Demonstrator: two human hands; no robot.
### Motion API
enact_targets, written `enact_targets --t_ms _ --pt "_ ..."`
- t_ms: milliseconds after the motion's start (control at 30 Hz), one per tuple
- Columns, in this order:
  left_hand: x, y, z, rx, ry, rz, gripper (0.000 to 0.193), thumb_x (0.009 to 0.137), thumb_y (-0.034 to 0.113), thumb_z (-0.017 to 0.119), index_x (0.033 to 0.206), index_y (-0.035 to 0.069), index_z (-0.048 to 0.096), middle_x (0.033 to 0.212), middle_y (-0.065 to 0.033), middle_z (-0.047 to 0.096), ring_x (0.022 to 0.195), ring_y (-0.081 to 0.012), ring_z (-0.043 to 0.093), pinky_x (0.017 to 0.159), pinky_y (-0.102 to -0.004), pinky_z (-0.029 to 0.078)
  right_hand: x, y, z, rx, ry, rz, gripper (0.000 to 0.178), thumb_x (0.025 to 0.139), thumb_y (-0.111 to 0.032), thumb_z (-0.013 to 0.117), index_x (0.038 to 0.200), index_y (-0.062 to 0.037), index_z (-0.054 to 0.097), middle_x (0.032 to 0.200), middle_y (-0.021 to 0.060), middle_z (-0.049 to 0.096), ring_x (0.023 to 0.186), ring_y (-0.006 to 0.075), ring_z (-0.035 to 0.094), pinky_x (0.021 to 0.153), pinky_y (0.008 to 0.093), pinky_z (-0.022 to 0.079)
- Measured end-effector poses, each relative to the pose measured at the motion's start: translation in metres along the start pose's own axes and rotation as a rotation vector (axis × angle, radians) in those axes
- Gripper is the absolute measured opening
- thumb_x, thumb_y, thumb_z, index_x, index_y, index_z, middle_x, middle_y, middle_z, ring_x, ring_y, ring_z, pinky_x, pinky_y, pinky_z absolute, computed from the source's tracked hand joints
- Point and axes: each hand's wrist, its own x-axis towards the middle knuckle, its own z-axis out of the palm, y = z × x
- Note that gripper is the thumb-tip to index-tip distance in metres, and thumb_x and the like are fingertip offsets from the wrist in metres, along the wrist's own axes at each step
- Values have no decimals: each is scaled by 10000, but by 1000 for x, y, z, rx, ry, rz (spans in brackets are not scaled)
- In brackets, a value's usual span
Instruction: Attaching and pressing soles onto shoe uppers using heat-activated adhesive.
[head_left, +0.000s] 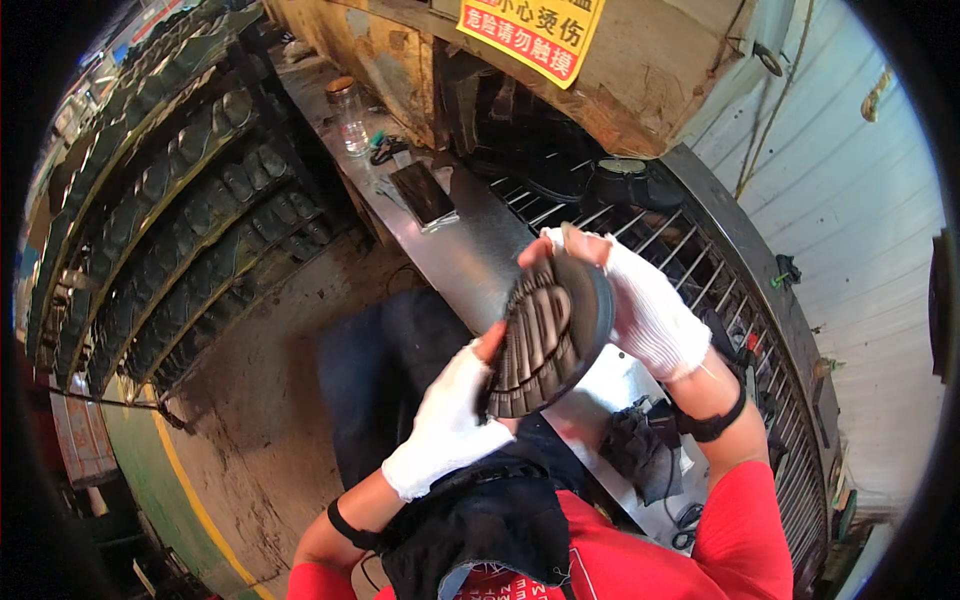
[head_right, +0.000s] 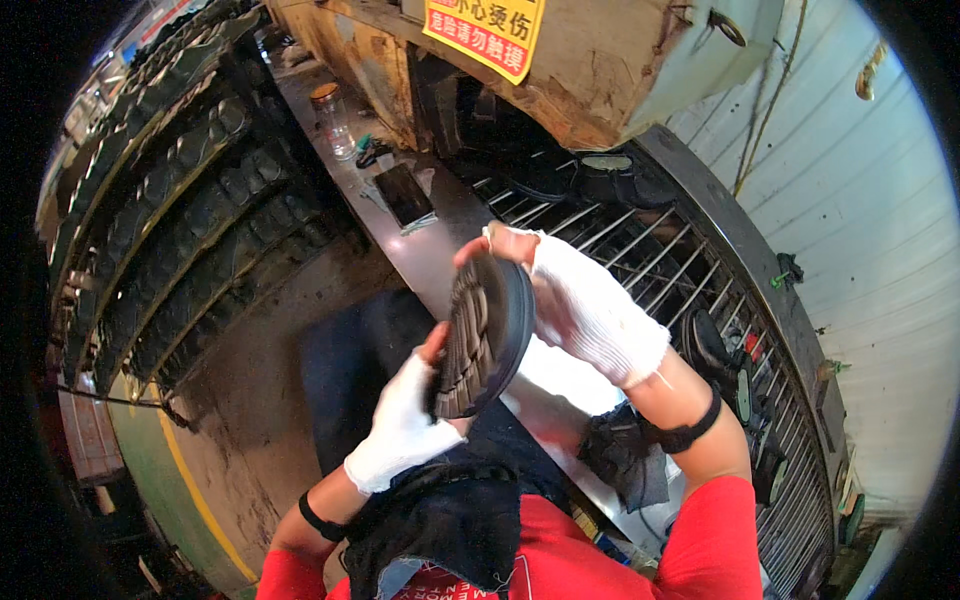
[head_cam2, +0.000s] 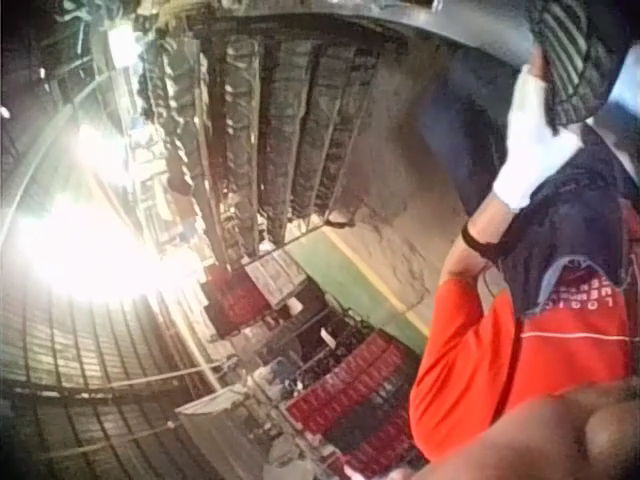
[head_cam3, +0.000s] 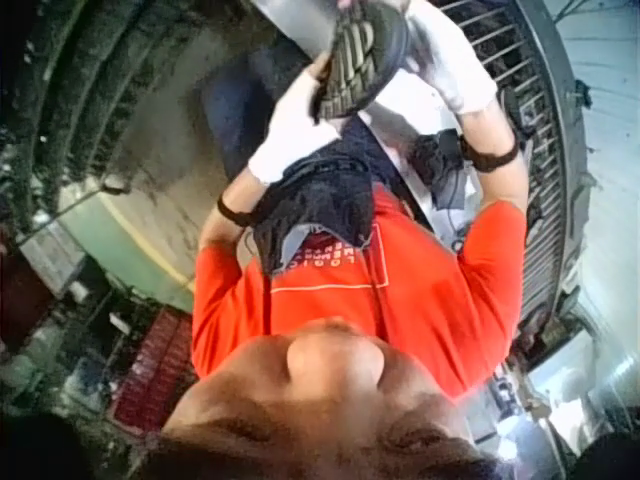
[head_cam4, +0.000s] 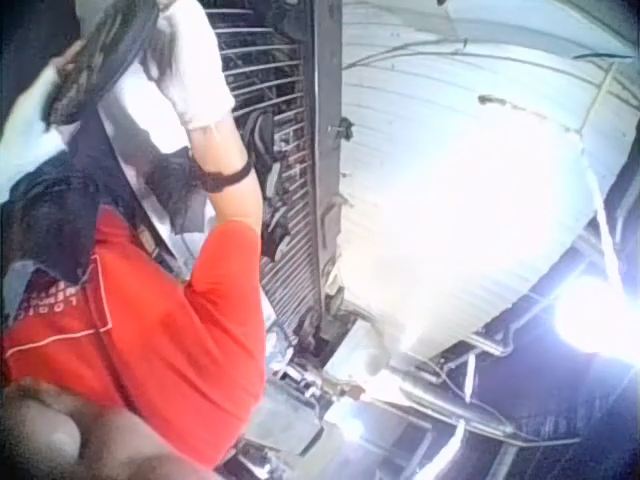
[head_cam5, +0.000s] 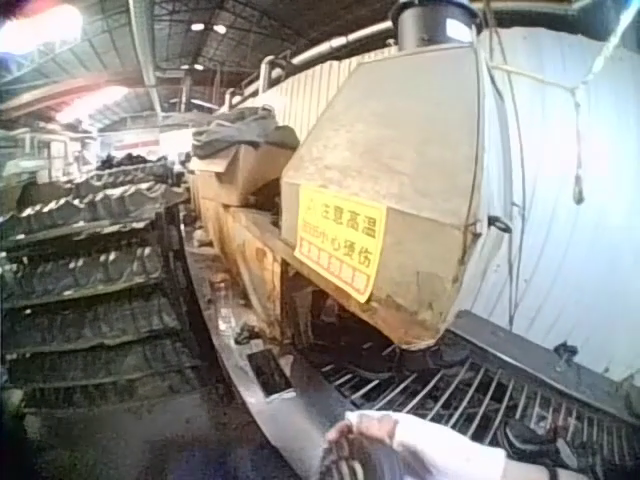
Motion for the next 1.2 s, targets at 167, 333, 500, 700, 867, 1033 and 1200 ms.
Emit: enact_targets --t_ms 167,333,500,700,867,1033,1200 --pt "-30 -85 -41 -524 254 -310 392 1049 90 640 1422 -26 618 1322 -66 732 1139 -147 693 1026 -327 531 73 47 -101 -741 127 238 668 996 -580 699 1296 16 688 1084 131 751 919 229 745 826 350 601" --pt "-69 -175 -42 -616 433 -604 388 1061 201 683 1402 21 637 1283 -23 712 1164 -107 621 1051 -285 465 141 17 -242 -1860 570 -207 824 836 -357 807 1576 -123 531 1536 245 581 1475 413 513 1208 448 436" --pt "-68 -186 -35 -528 388 -628 364 1062 185 675 1387 26 636 1246 7 692 1094 -89 589 1009 -282 459 153 17 -320 -2013 766 222 728 895 -294 734 1586 -213 520 1703 211 397 1553 444 392 1263 526 350" --pt "-59 -177 -37 -565 368 -588 401 1065 194 677 1411 4 610 1276 -14 685 1133 -102 586 1043 -288 456 98 26 -303 -2224 612 -13 534 770 -113 846 1282 -187 715 1334 137 638 1127 405 666 952 486 557" --pt "-61 -178 -35 -538 445 -612 477 1064 226 692 1426 -63 573 1326 -50 669 1184 -121 594 1079 -302 458 -8 6 -252 -2161 193 -69 337 789 -94 774 1116 -176 782 1036 97 714 1114 368 667 919 453 551" --pt "-62 -180 -36 -646 375 -614 387 1070 208 674 1394 2 623 1276 -35 700 1133 -119 619 1044 -305 476 -53 45 -252 -1703 580 -301 551 837 -110 774 1384 -107 704 1390 157 686 1382 356 598 1200 425 449" --pt "-62 -187 -35 -610 360 -555 379 1068 213 675 1383 8 621 1237 -16 688 1096 -106 597 1025 -288 464 -34 90 -281 100 869 183 903 885 -483 903 1558 -5 536 1545 136 595 1418 280 548 1201 381 417"
